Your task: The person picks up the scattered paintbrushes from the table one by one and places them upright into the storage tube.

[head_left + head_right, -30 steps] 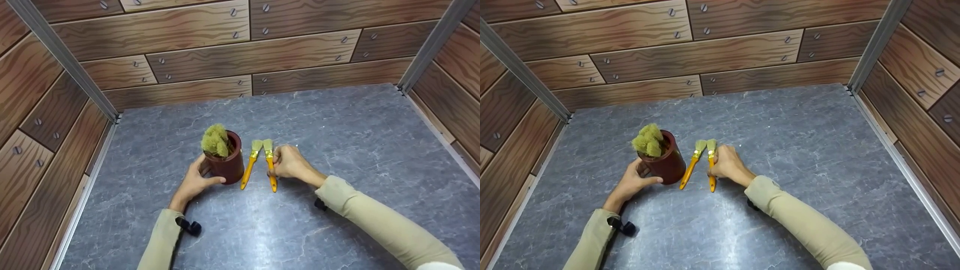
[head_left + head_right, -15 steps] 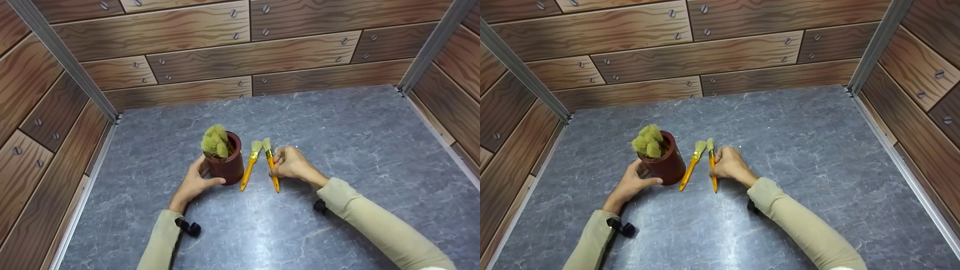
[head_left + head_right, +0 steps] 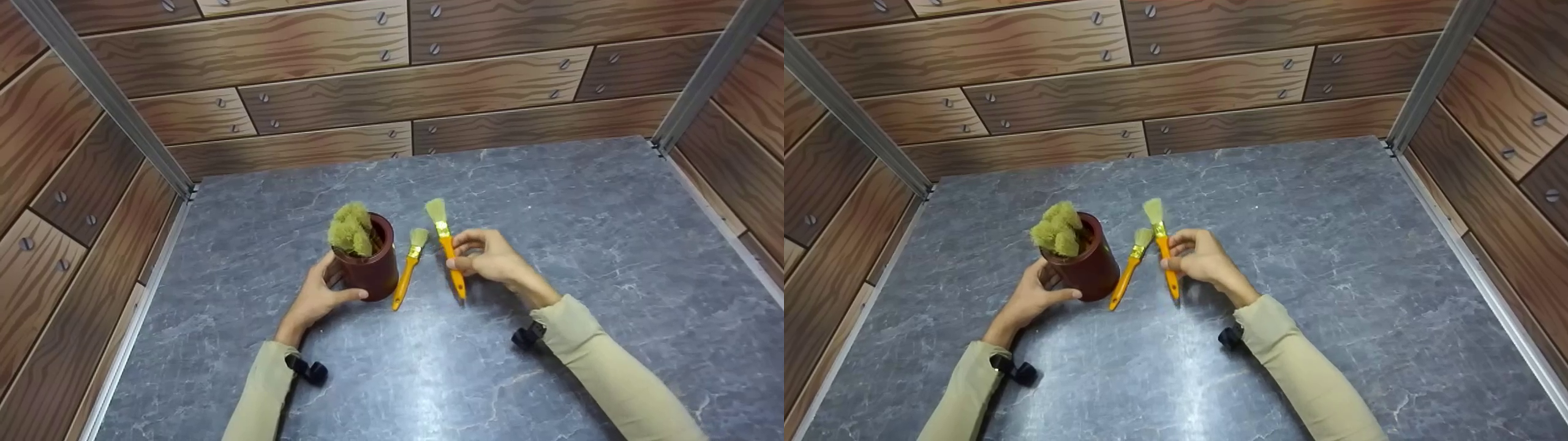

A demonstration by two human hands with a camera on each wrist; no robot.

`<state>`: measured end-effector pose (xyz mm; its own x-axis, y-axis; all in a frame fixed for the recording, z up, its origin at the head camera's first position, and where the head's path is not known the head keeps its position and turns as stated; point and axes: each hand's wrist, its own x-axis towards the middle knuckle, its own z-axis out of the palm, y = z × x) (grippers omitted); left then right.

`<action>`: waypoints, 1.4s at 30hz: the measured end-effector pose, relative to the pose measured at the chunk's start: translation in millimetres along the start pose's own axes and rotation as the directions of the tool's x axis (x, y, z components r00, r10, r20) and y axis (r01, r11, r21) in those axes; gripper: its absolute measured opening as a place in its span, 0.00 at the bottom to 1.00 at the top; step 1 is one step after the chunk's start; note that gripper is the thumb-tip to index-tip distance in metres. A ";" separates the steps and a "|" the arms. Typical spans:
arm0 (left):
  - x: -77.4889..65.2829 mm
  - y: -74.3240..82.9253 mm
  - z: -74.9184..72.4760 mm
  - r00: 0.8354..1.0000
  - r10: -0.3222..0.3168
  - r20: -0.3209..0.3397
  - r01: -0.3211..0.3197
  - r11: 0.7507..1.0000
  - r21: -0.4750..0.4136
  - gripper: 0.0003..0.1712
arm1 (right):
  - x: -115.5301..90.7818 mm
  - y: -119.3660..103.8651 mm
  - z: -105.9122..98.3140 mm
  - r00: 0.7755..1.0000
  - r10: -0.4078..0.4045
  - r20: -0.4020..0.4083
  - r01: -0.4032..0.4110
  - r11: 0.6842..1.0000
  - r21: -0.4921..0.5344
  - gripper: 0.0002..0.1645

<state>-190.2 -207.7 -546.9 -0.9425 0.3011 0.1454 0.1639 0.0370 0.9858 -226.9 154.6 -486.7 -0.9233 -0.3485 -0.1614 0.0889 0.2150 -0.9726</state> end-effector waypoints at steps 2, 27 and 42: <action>-0.7 0.2 -0.1 1.000 -0.003 -0.005 0.003 1.000 0.003 0.56 | -1.6 -4.9 0.4 0.999 -0.037 0.025 0.036 0.999 0.018 0.19; -0.9 -2.9 -2.5 1.000 0.025 -0.003 -0.025 1.000 0.007 0.55 | 2.5 -90.9 35.6 0.887 -0.456 0.070 0.451 0.889 0.082 0.17; -0.5 -2.7 -1.9 0.999 0.025 -0.019 -0.025 0.999 0.033 0.53 | 22.3 -116.8 67.3 0.844 -0.518 0.137 0.514 0.855 0.065 0.17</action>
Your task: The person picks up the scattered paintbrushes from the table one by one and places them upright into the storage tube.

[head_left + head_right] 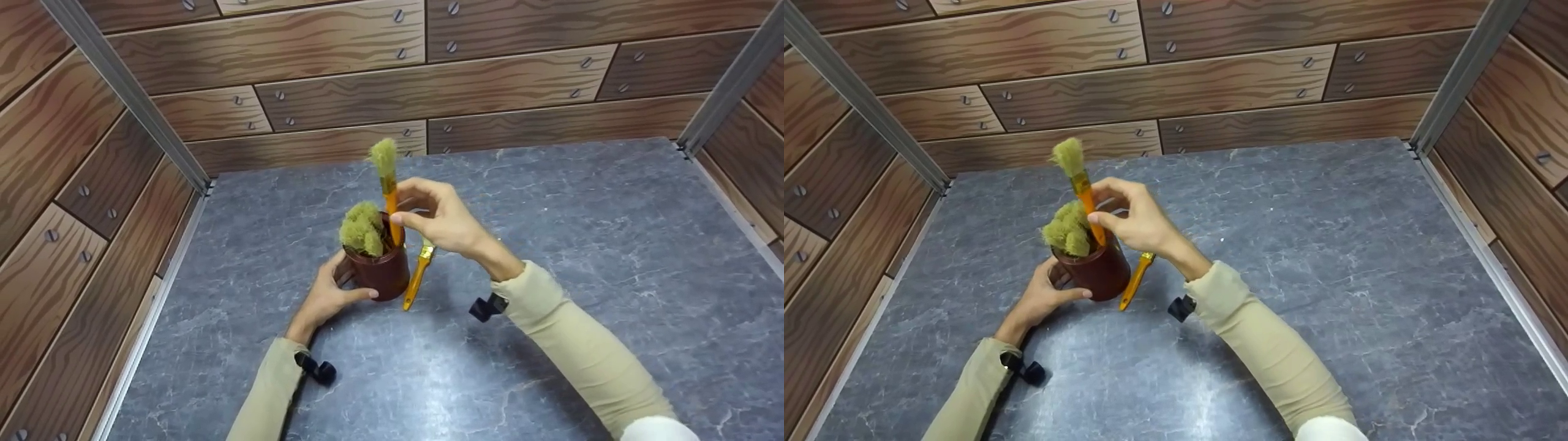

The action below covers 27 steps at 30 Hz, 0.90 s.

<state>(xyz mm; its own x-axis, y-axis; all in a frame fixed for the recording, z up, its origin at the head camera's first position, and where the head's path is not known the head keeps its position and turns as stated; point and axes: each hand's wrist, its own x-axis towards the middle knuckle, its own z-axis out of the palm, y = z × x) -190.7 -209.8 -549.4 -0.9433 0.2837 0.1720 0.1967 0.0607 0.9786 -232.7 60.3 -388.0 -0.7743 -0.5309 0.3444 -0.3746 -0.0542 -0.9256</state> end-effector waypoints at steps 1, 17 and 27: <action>-0.4 0.0 -0.1 1.000 -0.002 0.002 0.002 1.000 -0.002 0.53 | 1.5 0.7 1.8 1.000 -0.001 0.007 0.001 1.000 -0.005 0.17; -0.9 0.8 1.6 1.000 -0.015 0.008 0.015 1.000 0.005 0.53 | 7.1 4.9 9.3 0.999 -0.016 0.028 0.018 0.997 -0.072 0.18; -1.9 0.8 0.7 1.000 -0.023 -0.001 0.023 1.000 -0.005 0.54 | 2.4 3.0 7.5 0.999 0.008 0.040 -0.006 0.999 -0.050 0.19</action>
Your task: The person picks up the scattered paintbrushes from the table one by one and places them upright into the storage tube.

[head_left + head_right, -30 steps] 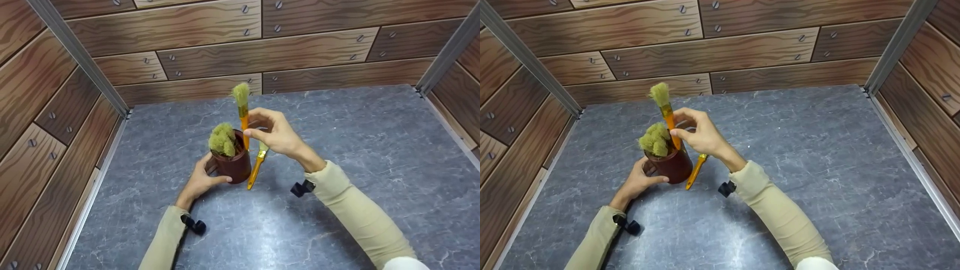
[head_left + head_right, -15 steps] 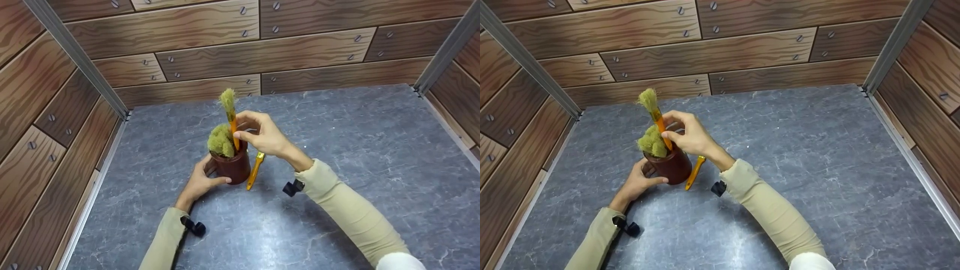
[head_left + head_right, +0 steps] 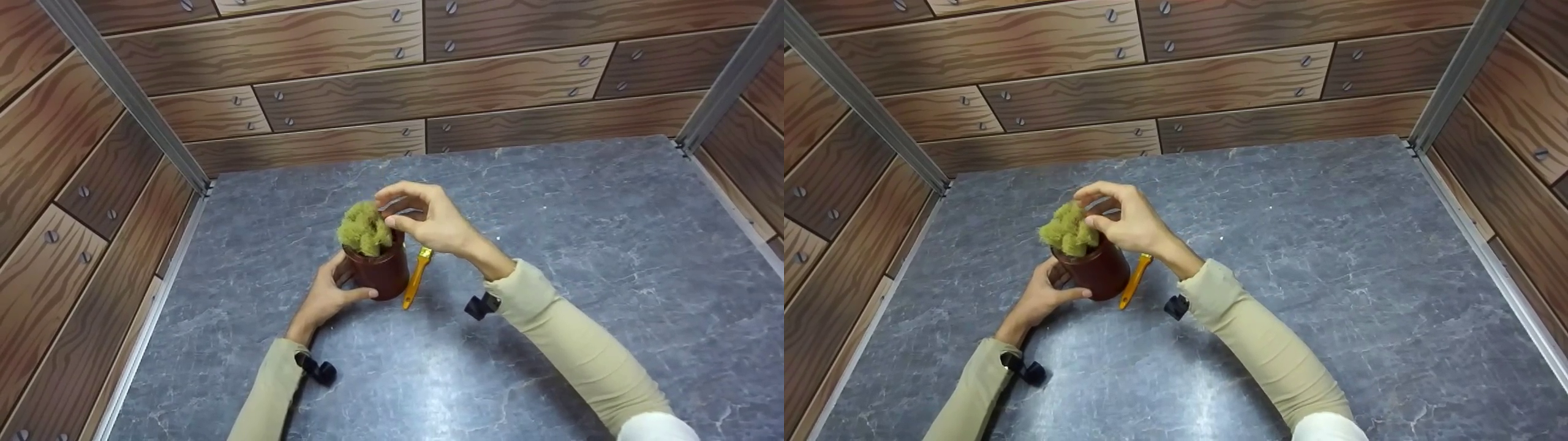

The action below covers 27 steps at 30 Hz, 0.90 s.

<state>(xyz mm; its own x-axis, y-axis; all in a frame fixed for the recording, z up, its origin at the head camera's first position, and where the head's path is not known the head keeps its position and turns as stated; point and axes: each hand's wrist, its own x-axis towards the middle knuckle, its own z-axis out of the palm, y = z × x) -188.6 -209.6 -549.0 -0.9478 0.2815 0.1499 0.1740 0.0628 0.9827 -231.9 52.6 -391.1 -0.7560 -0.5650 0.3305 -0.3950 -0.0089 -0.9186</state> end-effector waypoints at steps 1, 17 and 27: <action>0.2 -0.1 0.3 1.000 0.000 0.000 0.000 1.000 -0.001 0.54 | -1.1 0.7 -1.0 1.000 0.002 -0.014 -0.002 1.000 -0.006 0.18; 0.1 -0.2 0.3 0.999 0.031 -0.006 -0.031 1.000 -0.002 0.51 | -24.5 44.3 -11.4 0.967 0.146 -0.207 -0.186 0.964 -0.189 0.11; -1.0 0.7 1.4 1.000 0.020 -0.011 -0.020 1.000 -0.002 0.53 | -34.7 71.4 -9.3 0.943 0.255 -0.216 -0.311 0.905 -0.290 0.15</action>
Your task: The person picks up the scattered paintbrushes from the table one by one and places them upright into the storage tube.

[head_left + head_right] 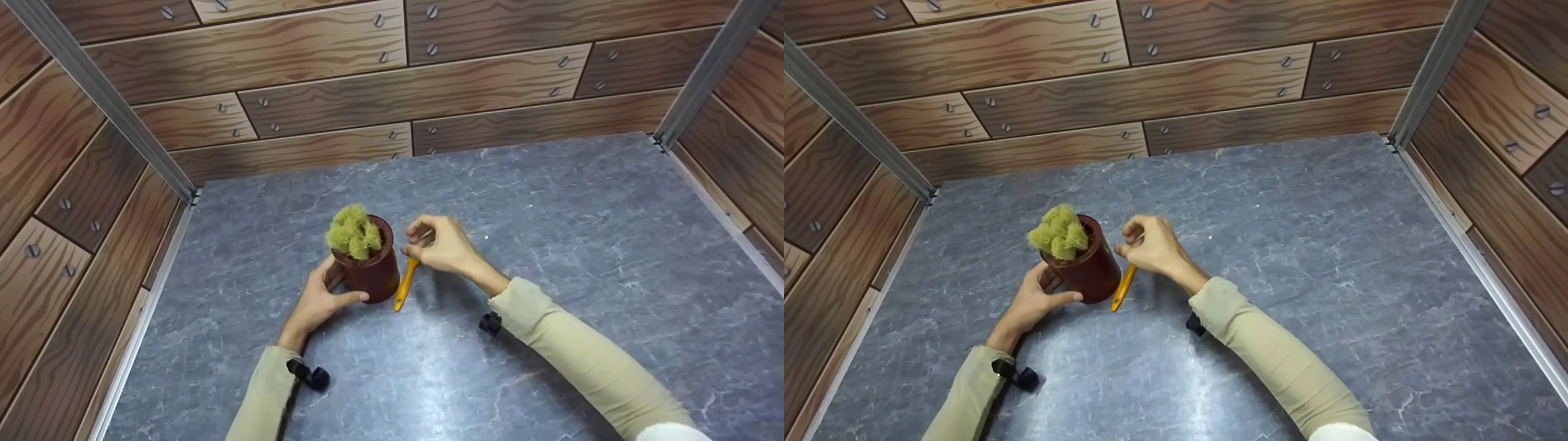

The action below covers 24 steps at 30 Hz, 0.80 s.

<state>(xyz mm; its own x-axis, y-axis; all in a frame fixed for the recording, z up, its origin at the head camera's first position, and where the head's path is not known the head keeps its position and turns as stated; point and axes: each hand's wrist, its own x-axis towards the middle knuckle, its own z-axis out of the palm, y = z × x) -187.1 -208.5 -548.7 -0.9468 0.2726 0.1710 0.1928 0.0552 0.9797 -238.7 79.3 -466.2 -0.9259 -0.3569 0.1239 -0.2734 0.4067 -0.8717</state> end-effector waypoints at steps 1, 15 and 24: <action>0.0 0.2 -0.3 1.000 0.000 0.001 0.000 1.000 0.001 0.53 | -0.3 1.3 1.4 1.000 0.014 0.005 -0.014 1.000 -0.012 0.16; -0.7 0.4 -0.2 1.000 -0.007 0.014 0.007 1.000 0.017 0.55 | -2.0 15.2 23.1 0.990 0.124 0.070 -0.095 0.942 -0.323 0.09; -0.9 -0.6 0.2 1.000 -0.004 0.014 0.004 1.000 0.010 0.56 | -1.2 16.0 23.2 0.979 0.197 0.058 -0.164 0.919 -0.357 0.14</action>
<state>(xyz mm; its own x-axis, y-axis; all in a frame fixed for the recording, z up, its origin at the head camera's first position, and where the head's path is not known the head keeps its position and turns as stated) -186.4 -208.6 -549.4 -0.9439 0.2859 0.1655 0.1917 0.0657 0.9793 -235.9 66.7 -491.3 -0.9451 -0.3174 -0.0780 -0.1923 0.7329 -0.6526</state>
